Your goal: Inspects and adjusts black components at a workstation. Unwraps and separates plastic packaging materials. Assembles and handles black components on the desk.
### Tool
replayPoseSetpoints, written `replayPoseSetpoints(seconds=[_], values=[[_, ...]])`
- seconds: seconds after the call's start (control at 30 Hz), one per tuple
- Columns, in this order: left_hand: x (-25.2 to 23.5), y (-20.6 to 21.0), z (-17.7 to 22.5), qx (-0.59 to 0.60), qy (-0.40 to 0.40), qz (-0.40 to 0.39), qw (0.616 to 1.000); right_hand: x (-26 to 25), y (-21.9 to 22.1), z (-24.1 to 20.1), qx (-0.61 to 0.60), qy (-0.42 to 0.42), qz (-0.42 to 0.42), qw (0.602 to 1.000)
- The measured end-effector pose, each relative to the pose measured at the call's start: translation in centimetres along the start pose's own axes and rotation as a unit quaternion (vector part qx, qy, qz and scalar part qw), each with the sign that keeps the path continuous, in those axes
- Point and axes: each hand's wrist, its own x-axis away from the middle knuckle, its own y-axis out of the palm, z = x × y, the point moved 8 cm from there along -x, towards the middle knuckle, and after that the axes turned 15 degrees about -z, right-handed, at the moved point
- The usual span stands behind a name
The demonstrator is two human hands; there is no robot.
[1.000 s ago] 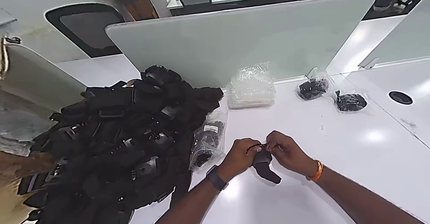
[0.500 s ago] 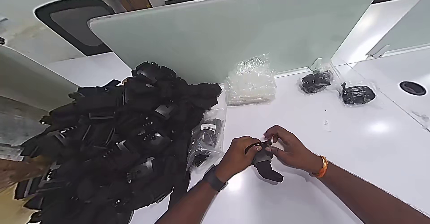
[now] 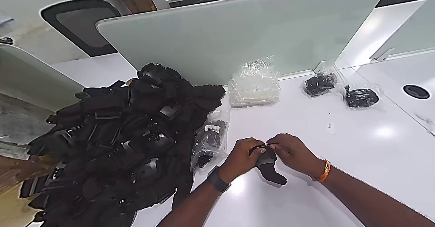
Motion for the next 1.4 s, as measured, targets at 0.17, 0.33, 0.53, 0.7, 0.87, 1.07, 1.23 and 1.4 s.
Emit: replayPoseSetpoints(seconds=[0.17, 0.33, 0.53, 0.7, 0.87, 1.07, 1.23, 1.4], values=[[0.0, -0.1, 0.2, -0.004, 0.000, 0.003, 1.000, -0.2, 0.0, 0.4, -0.090, 0.013, -0.001, 0.996], [-0.1, -0.1, 0.2, 0.002, -0.003, -0.001, 1.000, -0.1, -0.4, -0.3, -0.064, -0.041, 0.022, 0.997], [0.0, 0.0, 0.1, 0.002, -0.005, 0.000, 1.000, -0.1, -0.4, 0.1, -0.061, 0.016, 0.014, 0.998], [0.0, -0.1, 0.1, 0.004, -0.006, 0.003, 1.000, -0.2, -0.5, -0.1, -0.158, -0.022, 0.011, 0.987], [-0.1, -0.1, 0.2, -0.003, -0.009, -0.003, 1.000, -0.1, 0.0, 0.5, -0.158, 0.035, 0.007, 0.987], [-0.1, 0.1, 0.3, 0.001, 0.003, -0.006, 1.000, -0.3, -1.9, -0.3, -0.083, -0.026, -0.033, 0.996], [-0.1, 0.2, 0.5, -0.010, -0.005, -0.010, 1.000, -0.4, -1.4, 0.6, -0.111, 0.075, -0.112, 0.985], [0.1, 0.3, 0.7, -0.018, -0.005, -0.004, 1.000, -0.5, -1.4, -0.7, -0.135, 0.032, -0.068, 0.988]])
